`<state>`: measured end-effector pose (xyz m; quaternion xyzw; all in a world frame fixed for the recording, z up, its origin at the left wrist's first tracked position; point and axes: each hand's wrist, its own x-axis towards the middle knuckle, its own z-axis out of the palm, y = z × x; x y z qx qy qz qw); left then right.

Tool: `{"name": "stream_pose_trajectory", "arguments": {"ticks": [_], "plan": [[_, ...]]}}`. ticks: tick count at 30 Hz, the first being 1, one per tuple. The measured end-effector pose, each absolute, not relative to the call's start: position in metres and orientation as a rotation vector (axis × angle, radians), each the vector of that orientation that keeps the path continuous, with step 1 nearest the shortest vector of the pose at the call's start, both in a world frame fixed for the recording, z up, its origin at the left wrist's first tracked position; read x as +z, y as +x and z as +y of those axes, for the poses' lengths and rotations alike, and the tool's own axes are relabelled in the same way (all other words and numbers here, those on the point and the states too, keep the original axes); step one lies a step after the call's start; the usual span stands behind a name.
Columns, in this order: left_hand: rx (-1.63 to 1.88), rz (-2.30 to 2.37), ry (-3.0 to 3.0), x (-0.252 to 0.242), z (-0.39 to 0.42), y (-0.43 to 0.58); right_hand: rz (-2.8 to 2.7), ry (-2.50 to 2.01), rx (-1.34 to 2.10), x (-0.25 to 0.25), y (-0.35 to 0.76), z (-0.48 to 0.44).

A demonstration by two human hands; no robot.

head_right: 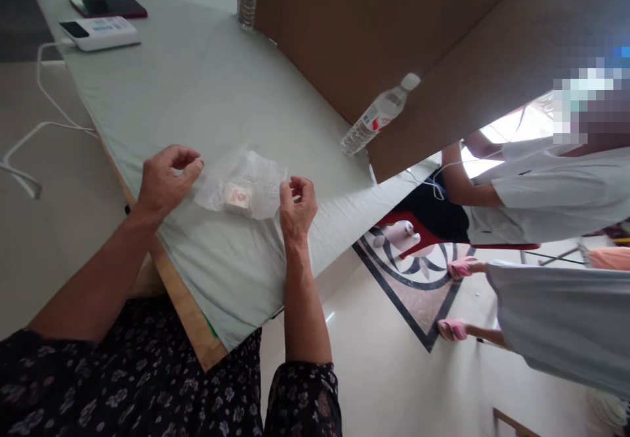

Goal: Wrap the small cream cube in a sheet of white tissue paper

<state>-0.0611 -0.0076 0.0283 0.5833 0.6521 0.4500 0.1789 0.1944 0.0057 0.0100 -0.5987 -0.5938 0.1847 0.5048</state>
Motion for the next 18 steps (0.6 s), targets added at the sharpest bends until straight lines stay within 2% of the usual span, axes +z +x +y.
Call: {"name": "stream_pose_trajectory", "arguments": {"ticks": [7,13,18], "plan": [[0.867,1.724,1.936,0.037,-0.018,-0.055,-1.74,-1.362,0.652,0.015,0.177,-0.011],[0.994,1.637,2.029,0.033,-0.038,-0.068,-1.882,-1.193,0.794,0.03,0.194,-0.042],[1.028,1.757,1.965,0.038,-0.049,-0.079,-2.114,-1.046,0.929,0.037,0.204,-0.062]]}}
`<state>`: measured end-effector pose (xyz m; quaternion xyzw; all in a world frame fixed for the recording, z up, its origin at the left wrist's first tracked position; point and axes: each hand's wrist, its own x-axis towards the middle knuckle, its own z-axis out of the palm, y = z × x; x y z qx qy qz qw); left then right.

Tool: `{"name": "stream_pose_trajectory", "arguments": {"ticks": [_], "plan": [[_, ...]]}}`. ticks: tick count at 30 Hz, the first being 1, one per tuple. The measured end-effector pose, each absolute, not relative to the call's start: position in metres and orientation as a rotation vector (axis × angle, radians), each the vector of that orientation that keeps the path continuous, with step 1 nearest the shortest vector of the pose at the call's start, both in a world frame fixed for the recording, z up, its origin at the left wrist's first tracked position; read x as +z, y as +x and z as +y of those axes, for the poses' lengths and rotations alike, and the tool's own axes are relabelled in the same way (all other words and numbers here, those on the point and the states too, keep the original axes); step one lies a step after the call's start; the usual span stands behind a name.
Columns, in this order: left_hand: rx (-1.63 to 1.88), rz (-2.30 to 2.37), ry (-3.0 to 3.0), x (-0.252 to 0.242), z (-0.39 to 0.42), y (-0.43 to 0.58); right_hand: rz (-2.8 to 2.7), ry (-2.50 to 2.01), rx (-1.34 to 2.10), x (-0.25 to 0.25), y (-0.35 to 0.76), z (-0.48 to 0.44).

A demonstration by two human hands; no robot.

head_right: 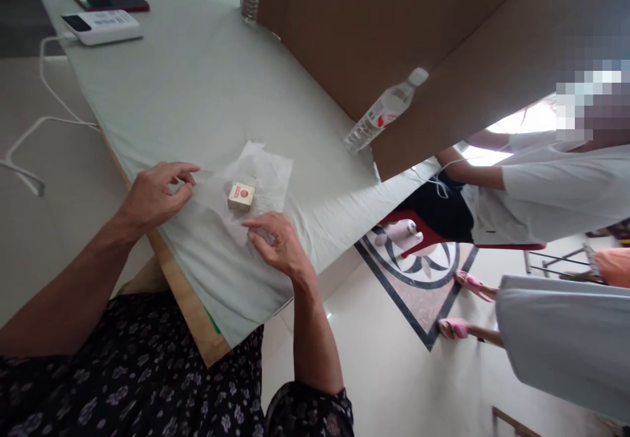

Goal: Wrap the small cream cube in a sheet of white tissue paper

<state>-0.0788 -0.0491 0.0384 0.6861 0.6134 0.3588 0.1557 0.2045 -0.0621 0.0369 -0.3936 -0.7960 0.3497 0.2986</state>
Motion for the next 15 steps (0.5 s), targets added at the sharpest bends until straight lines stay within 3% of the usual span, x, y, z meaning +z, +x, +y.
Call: {"name": "stream_pose_trajectory", "arguments": {"ticks": [6,10,15], "plan": [[1.137,1.361,2.214,0.07,-0.05,-0.051,-2.383,-1.067,0.891,0.034,0.202,-0.068],[0.719,1.079,2.359,0.078,-0.045,-0.029,-2.556,-1.061,0.758,0.029,0.198,-0.073],[0.185,1.365,2.359,0.069,-0.043,-0.039,-2.498,-1.079,0.783,0.025,0.2,-0.077]]}}
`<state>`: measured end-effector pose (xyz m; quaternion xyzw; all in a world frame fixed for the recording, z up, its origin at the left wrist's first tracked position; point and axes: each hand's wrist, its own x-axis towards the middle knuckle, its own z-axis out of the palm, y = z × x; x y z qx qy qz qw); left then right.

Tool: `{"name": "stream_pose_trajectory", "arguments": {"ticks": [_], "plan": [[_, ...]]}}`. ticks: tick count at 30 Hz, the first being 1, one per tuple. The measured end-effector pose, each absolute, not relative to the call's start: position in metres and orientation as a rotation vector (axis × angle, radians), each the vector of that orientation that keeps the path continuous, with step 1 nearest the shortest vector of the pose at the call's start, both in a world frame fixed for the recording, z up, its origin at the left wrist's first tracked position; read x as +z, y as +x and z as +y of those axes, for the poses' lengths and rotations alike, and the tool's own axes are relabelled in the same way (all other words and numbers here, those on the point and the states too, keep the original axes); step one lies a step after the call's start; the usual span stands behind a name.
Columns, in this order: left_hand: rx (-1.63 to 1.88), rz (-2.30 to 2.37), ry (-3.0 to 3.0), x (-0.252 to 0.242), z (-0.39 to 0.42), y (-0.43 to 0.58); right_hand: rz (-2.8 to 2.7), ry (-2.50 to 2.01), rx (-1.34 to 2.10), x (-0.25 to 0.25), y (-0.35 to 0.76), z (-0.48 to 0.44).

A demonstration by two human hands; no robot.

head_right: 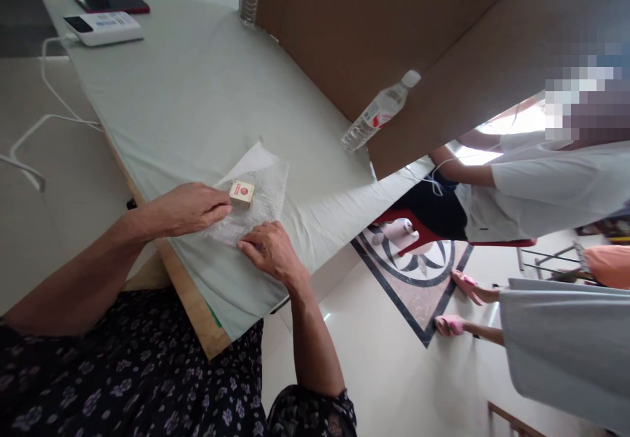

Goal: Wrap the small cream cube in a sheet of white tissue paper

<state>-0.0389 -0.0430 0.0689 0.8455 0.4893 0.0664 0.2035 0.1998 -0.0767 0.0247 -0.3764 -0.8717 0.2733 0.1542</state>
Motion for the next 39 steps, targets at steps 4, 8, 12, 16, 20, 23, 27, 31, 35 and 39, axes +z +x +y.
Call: {"name": "stream_pose_trajectory", "arguments": {"ticks": [4,8,12,16,20,23,27,31,35,39], "plan": [[0.115,1.527,2.257,0.058,-0.046,-0.056,-2.172,-1.164,0.711,0.024,0.197,-0.063],[0.128,1.665,2.209,0.047,-0.051,-0.052,-2.089,-1.191,0.561,0.017,0.178,-0.035],[0.047,1.776,2.179,0.041,-0.054,-0.041,-2.2,-1.205,0.575,0.007,0.168,-0.016],[-0.003,1.77,2.176,0.043,-0.052,-0.037,-1.908,-1.302,0.437,0.002,0.203,-0.013],[-0.042,1.816,2.134,0.049,-0.049,-0.031,-1.643,-1.514,0.286,-0.009,0.262,-0.005],[-0.034,1.856,2.109,0.05,-0.046,-0.026,-1.667,-1.658,0.195,-0.019,0.287,-0.003],[-0.012,1.873,2.099,0.05,-0.042,-0.021,-1.633,-1.634,-0.034,-0.011,0.268,-0.018],[0.016,1.875,2.12,0.053,-0.043,-0.02,-1.966,-1.399,0.14,0.006,0.209,-0.032],[0.234,1.841,2.249,0.055,-0.037,-0.013,-2.227,-1.348,0.328,0.008,0.162,-0.014],[0.348,1.629,2.456,0.045,-0.016,-0.009,-2.309,-1.508,0.37,0.0,0.15,0.01]]}}
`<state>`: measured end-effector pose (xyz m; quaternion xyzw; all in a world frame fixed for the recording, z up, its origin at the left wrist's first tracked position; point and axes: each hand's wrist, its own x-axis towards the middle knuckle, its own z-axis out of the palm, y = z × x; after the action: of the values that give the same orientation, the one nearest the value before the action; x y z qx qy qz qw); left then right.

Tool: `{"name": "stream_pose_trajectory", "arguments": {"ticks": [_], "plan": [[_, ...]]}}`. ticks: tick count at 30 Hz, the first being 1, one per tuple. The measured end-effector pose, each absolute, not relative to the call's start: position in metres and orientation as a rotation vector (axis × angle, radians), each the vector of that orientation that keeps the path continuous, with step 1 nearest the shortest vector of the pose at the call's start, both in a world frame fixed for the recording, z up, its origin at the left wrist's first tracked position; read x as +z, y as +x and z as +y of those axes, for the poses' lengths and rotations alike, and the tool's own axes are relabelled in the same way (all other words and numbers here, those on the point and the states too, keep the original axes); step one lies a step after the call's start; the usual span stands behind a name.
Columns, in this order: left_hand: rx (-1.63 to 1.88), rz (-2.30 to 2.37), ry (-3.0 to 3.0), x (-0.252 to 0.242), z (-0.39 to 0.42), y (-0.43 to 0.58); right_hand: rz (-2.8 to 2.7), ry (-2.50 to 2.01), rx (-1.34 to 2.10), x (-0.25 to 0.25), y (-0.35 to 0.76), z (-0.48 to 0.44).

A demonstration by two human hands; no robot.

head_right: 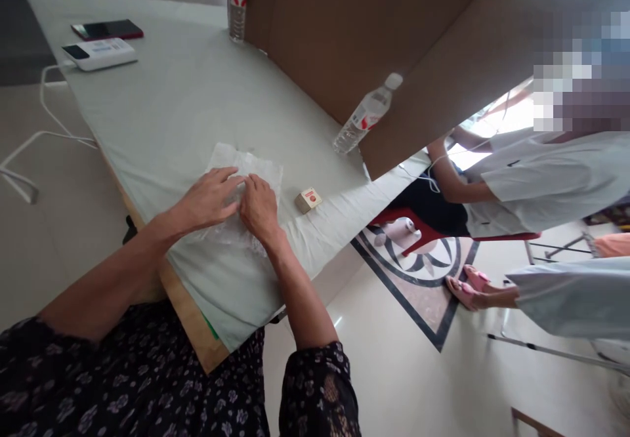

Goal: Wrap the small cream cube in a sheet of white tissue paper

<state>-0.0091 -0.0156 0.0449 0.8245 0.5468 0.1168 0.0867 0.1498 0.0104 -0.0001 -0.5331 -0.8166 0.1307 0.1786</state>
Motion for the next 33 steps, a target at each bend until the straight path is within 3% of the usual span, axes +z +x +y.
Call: {"name": "stream_pose_trajectory", "arguments": {"ticks": [9,17,27,30,33], "plan": [[0.093,1.718,2.312,0.011,-0.009,-0.053,-2.266,-1.635,0.346,-0.021,0.177,0.013],[0.325,1.668,2.376,0.017,-0.029,-0.037,-2.195,-1.627,0.349,-0.029,0.178,0.019],[0.224,1.528,2.333,0.003,-0.037,-0.047,-1.876,-1.421,0.155,-0.003,0.213,-0.01],[0.26,1.536,2.32,0.002,-0.037,-0.047,-1.654,-1.572,0.039,-0.001,0.248,-0.013],[0.313,1.558,2.296,0.0,-0.038,-0.046,-1.551,-1.797,0.16,-0.012,0.275,-0.005]]}}
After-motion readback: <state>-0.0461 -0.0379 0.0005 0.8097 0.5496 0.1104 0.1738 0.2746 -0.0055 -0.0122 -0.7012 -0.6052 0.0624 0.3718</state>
